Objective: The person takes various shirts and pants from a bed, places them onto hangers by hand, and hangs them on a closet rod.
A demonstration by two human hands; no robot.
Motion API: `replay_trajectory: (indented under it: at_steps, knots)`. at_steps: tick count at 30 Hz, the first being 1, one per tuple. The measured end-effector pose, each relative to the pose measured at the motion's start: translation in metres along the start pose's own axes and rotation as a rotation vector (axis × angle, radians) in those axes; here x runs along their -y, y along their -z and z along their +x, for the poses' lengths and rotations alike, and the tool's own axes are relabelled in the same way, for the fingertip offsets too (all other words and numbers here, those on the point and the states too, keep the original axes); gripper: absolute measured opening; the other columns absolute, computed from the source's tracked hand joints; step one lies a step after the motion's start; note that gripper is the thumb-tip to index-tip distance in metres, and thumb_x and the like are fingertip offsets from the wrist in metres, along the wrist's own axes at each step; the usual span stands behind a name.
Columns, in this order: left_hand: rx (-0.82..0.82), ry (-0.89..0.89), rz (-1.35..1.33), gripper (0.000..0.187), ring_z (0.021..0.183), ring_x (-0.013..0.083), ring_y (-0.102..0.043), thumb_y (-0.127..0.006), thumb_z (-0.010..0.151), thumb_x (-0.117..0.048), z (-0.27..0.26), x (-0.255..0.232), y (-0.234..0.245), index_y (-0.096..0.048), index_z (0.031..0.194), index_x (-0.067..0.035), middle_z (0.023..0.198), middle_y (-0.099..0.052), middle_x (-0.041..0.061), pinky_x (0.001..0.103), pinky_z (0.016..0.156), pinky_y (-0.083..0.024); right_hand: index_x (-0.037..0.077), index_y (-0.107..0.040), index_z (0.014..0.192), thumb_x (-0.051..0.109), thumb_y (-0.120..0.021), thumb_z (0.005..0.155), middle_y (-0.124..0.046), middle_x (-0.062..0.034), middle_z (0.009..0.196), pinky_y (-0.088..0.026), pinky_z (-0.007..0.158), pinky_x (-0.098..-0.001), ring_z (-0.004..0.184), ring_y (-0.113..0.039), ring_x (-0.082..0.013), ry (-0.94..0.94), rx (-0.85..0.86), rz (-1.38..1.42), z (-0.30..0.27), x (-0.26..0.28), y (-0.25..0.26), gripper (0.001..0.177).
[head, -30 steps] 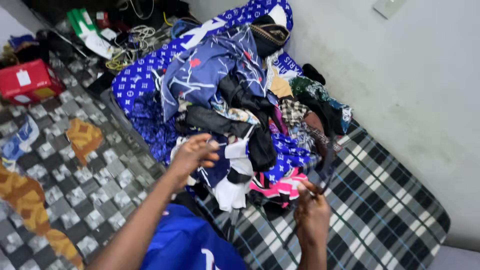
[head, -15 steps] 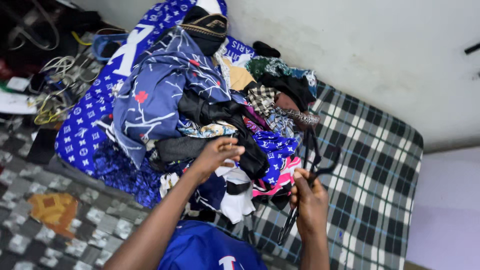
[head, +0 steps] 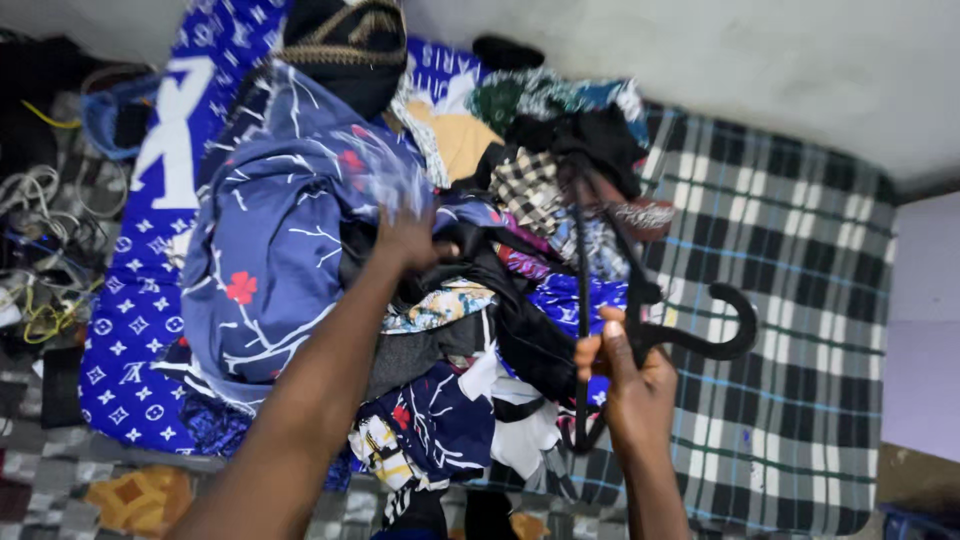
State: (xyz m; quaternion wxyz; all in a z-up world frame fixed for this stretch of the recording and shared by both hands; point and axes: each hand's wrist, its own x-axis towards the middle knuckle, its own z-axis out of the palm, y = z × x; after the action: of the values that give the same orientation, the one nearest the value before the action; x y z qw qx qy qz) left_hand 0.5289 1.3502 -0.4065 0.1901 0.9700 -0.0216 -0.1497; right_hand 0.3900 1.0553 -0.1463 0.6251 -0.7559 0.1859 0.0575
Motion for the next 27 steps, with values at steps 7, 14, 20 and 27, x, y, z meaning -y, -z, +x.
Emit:
replay_trajectory:
  at_steps: [7, 14, 20, 27]
  knots:
    - [0.672, 0.009, -0.109, 0.078, 0.123, 0.0366, -0.062, -0.063, 0.087, -0.066, 0.031, 0.032, -0.043, -0.065, 0.128, 0.000, 0.137, -0.061, 0.021, 0.048, 0.103, -0.050, -0.002, -0.062, 0.127, 0.024, -0.061, 0.101, -0.076, -0.0089, 0.107, -0.056, 0.089, -0.0290, 0.098, -0.071, -0.0165, 0.048, 0.064, -0.054, 0.091, -0.124, -0.069, 0.036]
    - [-0.380, -0.028, -0.539, 0.049, 0.100, 0.0434, -0.071, -0.064, 0.092, -0.037, 0.246, 0.059, -0.076, -0.066, 0.130, -0.006, 0.108, -0.073, 0.024, 0.051, 0.089, -0.055, 0.002, -0.059, 0.125, 0.025, -0.059, 0.104, -0.072, -0.0158, 0.109, -0.050, 0.091, -0.0393, 0.104, -0.068, -0.0291, 0.102, 0.078, -0.381, 0.170, -0.227, -0.137, 0.032]
    - [-0.457, 0.164, 0.488, 0.067, 0.116, 0.0391, -0.067, -0.068, 0.071, -0.041, 0.300, 0.082, -0.196, -0.068, 0.119, 0.005, 0.131, -0.058, 0.026, 0.052, 0.102, -0.054, 0.005, -0.052, 0.131, 0.027, -0.059, 0.100, -0.071, -0.0216, 0.100, -0.051, 0.076, -0.0489, 0.093, -0.067, -0.0413, 0.071, 0.202, -0.679, 0.179, -0.246, -0.156, 0.038]
    - [-0.257, 0.169, -0.296, 0.025, 0.100, 0.0429, -0.069, -0.064, 0.085, -0.024, 0.256, 0.088, -0.133, -0.072, 0.098, -0.004, 0.108, -0.070, 0.024, 0.052, 0.088, -0.055, 0.007, -0.057, 0.136, 0.030, -0.059, 0.099, -0.074, -0.0124, 0.108, -0.051, 0.087, -0.0360, 0.096, -0.068, -0.0232, -0.123, 0.309, -0.455, 0.184, -0.226, -0.141, 0.043]
